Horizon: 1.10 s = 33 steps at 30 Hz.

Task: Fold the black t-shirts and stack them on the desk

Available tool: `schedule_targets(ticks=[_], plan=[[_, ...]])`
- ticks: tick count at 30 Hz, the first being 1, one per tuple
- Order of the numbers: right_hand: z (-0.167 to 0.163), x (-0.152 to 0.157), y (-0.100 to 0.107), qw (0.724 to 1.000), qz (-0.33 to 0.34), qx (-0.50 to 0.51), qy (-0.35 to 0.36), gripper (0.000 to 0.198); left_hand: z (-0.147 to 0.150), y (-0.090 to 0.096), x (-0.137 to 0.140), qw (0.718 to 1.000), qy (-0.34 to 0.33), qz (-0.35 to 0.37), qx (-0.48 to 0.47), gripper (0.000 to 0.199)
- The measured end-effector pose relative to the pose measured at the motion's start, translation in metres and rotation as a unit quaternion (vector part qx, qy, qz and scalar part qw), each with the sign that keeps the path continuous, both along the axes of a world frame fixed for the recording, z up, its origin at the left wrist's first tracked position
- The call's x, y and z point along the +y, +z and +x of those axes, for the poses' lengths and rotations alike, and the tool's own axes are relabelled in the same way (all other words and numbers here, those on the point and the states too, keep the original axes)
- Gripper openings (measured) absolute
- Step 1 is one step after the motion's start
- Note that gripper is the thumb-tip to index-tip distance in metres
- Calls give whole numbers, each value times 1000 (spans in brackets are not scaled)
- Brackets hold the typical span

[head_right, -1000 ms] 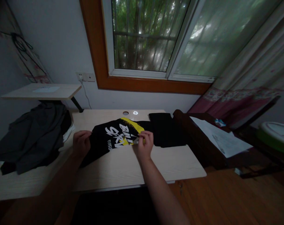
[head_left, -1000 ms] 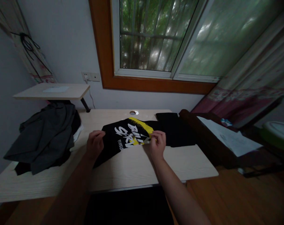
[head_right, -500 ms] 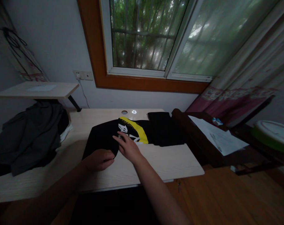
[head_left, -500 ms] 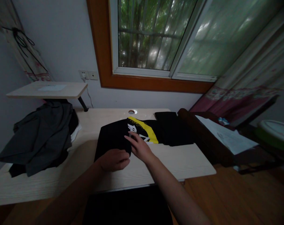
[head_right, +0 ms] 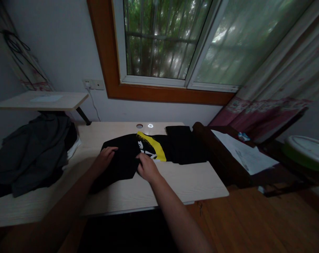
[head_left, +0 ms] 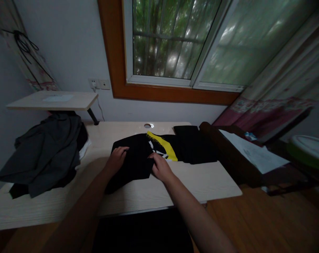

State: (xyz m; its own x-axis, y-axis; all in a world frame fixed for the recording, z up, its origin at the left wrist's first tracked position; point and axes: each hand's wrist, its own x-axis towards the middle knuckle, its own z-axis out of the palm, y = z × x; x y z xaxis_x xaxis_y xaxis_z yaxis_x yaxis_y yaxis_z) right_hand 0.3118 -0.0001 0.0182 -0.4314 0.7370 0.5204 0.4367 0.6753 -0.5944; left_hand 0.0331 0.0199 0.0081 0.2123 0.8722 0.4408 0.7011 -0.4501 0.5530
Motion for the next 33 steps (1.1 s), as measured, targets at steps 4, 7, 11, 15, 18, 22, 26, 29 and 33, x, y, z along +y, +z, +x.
schedule_targets(ticks=[4, 7, 11, 15, 18, 22, 26, 29, 33], plan=[[6, -1, -3, 996, 29, 55, -59, 8, -16, -12, 10, 996, -11, -7, 91, 40], [9, -2, -4, 988, 45, 109, -98, 6, -16, -8, 7, 984, 33, -5, 177, 33], [12, -4, -2, 976, 59, 157, -136, 9, -16, 4, 0, 970, 71, -1, 234, 18], [13, -4, 1, 972, 48, 158, -166, 9, -37, 11, 1, 965, 175, 23, 192, 17], [11, -3, 3, 974, 41, 151, -165, 9, -60, 15, 3, 947, 288, 56, 127, 19], [8, -4, 4, 988, 62, 106, -96, 9, -80, 19, 1, 923, 361, 107, 81, 18], [11, -8, 5, 995, 31, 91, -17, 19, -78, 22, -1, 927, 343, 125, 90, 13], [16, -10, 6, 992, -7, 126, -9, 31, -69, 24, -1, 943, 288, 129, 102, 16], [16, -8, 8, 982, -29, 179, -45, 43, -53, 21, -1, 967, 198, 99, 123, 20]])
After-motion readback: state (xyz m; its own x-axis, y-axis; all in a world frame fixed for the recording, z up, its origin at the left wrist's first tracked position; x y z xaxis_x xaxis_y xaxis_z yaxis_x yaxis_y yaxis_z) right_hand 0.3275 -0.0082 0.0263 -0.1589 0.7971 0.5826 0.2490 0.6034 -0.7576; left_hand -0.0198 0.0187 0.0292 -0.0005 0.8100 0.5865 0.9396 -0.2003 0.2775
